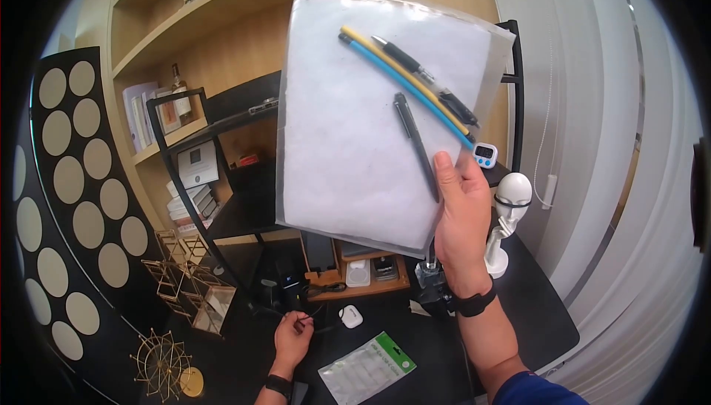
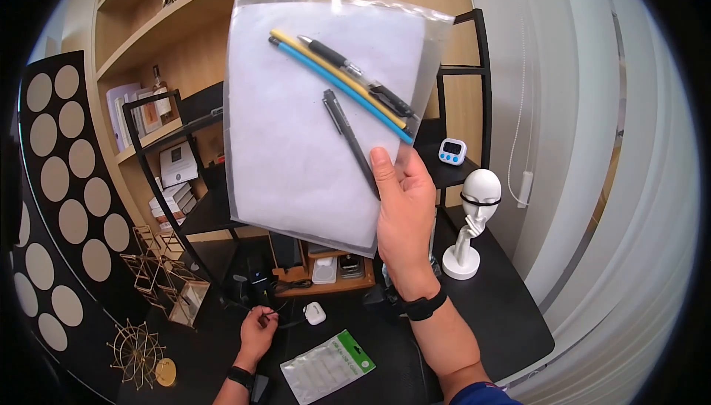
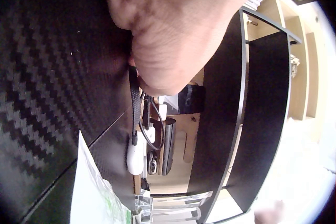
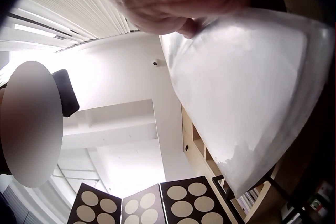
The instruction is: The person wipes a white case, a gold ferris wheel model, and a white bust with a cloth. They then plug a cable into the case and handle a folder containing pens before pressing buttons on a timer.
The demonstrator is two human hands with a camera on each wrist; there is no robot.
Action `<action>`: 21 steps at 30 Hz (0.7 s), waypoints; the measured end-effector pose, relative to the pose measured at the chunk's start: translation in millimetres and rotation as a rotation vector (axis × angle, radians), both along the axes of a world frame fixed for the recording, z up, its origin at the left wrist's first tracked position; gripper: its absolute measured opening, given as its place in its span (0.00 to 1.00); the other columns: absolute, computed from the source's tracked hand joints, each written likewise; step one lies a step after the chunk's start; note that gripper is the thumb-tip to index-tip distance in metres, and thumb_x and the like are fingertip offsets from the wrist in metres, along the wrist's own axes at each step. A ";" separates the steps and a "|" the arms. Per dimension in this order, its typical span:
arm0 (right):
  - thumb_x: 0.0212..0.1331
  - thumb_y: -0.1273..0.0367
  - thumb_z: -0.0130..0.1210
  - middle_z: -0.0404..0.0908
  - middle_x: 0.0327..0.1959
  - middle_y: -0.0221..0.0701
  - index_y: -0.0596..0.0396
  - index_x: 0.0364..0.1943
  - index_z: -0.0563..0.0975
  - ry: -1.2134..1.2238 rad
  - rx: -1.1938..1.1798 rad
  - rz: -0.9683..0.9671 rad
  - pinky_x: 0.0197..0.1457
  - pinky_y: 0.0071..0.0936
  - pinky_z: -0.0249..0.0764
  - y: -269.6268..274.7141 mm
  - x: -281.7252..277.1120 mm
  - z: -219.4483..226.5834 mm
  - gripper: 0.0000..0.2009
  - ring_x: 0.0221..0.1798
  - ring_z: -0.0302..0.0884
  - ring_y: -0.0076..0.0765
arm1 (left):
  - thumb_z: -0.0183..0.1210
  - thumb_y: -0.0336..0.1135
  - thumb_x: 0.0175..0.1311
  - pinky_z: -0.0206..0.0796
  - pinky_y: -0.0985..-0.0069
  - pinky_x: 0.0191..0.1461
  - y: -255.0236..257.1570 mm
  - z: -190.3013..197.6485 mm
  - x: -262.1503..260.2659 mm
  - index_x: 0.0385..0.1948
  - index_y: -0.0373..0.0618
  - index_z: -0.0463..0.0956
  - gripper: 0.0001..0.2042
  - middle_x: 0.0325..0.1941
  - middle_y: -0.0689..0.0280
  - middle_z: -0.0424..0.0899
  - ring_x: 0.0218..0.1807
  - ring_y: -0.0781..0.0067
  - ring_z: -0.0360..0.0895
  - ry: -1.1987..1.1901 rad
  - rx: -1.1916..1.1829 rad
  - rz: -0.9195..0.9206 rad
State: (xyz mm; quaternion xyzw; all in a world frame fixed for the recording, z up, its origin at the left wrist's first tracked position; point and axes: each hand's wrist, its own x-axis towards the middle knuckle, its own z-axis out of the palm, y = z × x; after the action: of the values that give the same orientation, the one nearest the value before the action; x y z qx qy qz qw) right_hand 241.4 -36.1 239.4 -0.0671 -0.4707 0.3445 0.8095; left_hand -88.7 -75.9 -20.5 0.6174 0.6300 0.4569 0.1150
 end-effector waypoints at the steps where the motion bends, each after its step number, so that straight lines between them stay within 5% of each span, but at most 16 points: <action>1: 0.81 0.64 0.57 0.88 0.52 0.33 0.61 0.58 0.80 -0.001 -0.002 0.001 0.61 0.23 0.77 -0.3 -0.3 -0.6 0.15 0.53 0.83 0.20 | 0.69 0.31 0.66 0.71 0.76 0.40 0.1 1.0 0.2 0.41 0.41 0.82 0.07 0.35 0.67 0.84 0.32 0.78 0.77 0.013 -0.001 0.004; 4: 0.81 0.64 0.57 0.89 0.51 0.32 0.61 0.59 0.80 -0.045 -0.017 0.039 0.61 0.23 0.77 -1.1 -0.5 -1.4 0.15 0.51 0.83 0.20 | 0.69 0.30 0.63 0.74 0.72 0.41 1.6 -0.2 -0.2 0.40 0.40 0.83 0.08 0.35 0.64 0.85 0.32 0.69 0.81 0.033 0.009 0.013; 21: 0.79 0.66 0.59 0.89 0.50 0.31 0.62 0.57 0.82 -0.239 -0.090 0.115 0.58 0.22 0.76 5.4 -3.9 -8.0 0.13 0.50 0.83 0.18 | 0.68 0.30 0.63 0.74 0.72 0.40 3.5 -3.5 -3.3 0.41 0.40 0.83 0.08 0.34 0.65 0.84 0.32 0.71 0.80 0.024 0.006 0.001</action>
State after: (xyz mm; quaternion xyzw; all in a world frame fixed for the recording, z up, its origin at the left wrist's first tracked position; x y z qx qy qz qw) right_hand 237.5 -30.6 231.3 -0.1167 -0.5510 0.4008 0.7226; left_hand -92.1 -72.4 -24.0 0.6230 0.6302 0.4513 0.1054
